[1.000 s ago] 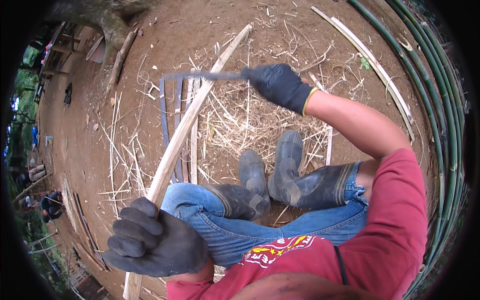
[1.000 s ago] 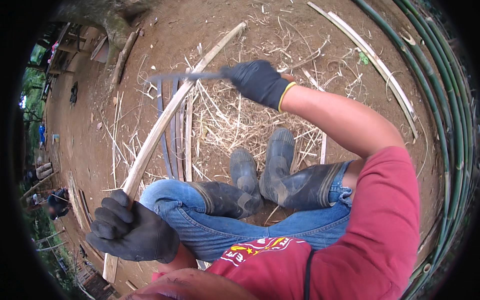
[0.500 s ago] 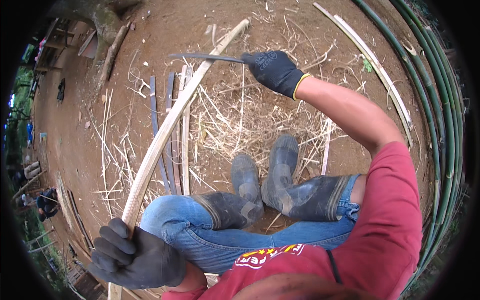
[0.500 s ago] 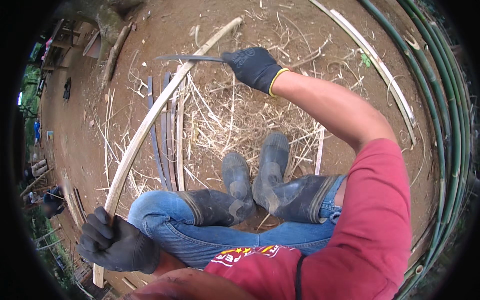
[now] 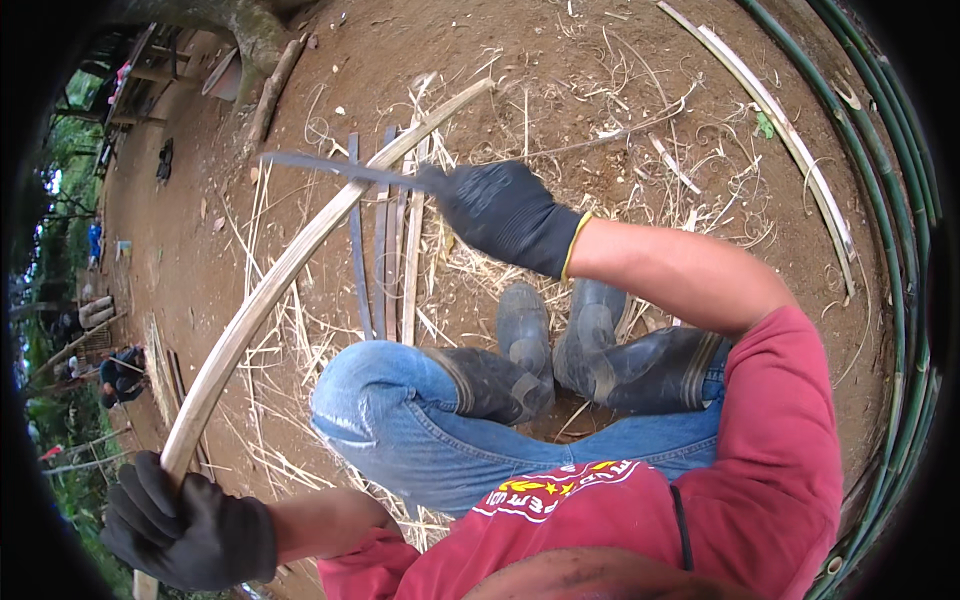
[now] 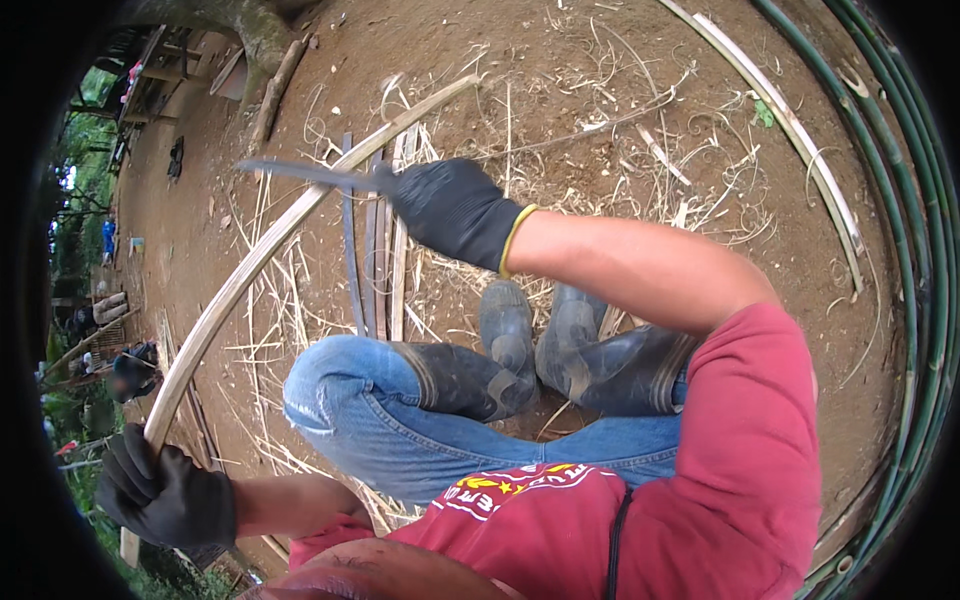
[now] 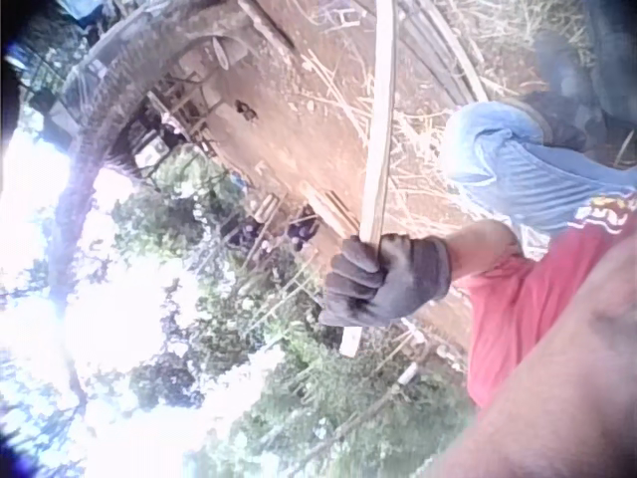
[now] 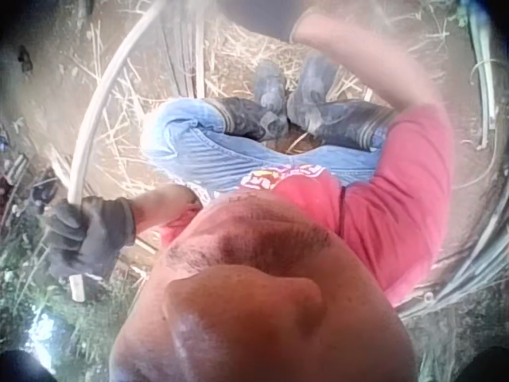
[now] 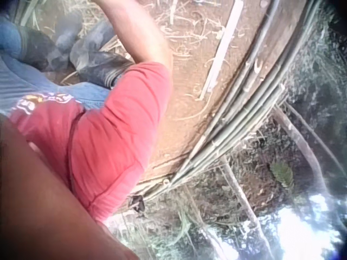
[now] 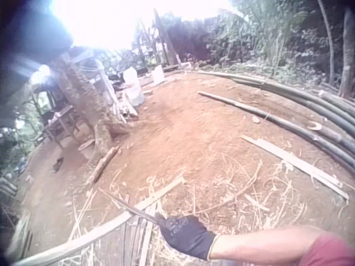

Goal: The person sits on the ground and uses a machete to shave and smooth a long, thin piece of bamboo. They hold the bamboo with one hand and repeatedly strike it with the machete to remove the outer layer and refine the shape.

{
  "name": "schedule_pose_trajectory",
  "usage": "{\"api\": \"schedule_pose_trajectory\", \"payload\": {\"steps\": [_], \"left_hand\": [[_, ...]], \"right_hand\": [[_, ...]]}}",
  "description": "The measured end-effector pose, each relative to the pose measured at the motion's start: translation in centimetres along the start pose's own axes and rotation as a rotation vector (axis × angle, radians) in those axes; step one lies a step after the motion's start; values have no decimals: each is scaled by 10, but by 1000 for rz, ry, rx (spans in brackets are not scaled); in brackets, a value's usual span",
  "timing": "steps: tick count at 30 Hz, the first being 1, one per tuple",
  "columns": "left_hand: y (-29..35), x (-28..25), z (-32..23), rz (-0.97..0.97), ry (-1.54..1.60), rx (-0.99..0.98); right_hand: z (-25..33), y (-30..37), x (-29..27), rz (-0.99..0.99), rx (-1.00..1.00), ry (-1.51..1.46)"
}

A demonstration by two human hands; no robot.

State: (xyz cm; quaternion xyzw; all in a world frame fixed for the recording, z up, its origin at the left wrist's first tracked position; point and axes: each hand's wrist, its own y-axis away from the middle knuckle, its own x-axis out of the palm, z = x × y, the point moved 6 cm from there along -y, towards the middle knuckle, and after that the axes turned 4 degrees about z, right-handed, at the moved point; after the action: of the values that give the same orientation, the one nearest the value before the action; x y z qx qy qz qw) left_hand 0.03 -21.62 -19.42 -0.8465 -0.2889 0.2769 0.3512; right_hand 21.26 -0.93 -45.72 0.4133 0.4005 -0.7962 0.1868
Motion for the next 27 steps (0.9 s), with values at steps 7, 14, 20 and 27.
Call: {"api": "schedule_pose_trajectory", "payload": {"steps": [7,14,20,27], "left_hand": [[-37,-72,-49,220,-1697,856],[-61,-89,-40,94,-1503,932],[-60,-72,-42,158,-1767,1169],[-107,-78,-39,272,-1682,1308]], "right_hand": [[127,-22,-21,160,31,-160],[44,-5,59,25,335,-254],[82,-16,30,69,364,-206],[28,24,83,41,503,-93]]}}
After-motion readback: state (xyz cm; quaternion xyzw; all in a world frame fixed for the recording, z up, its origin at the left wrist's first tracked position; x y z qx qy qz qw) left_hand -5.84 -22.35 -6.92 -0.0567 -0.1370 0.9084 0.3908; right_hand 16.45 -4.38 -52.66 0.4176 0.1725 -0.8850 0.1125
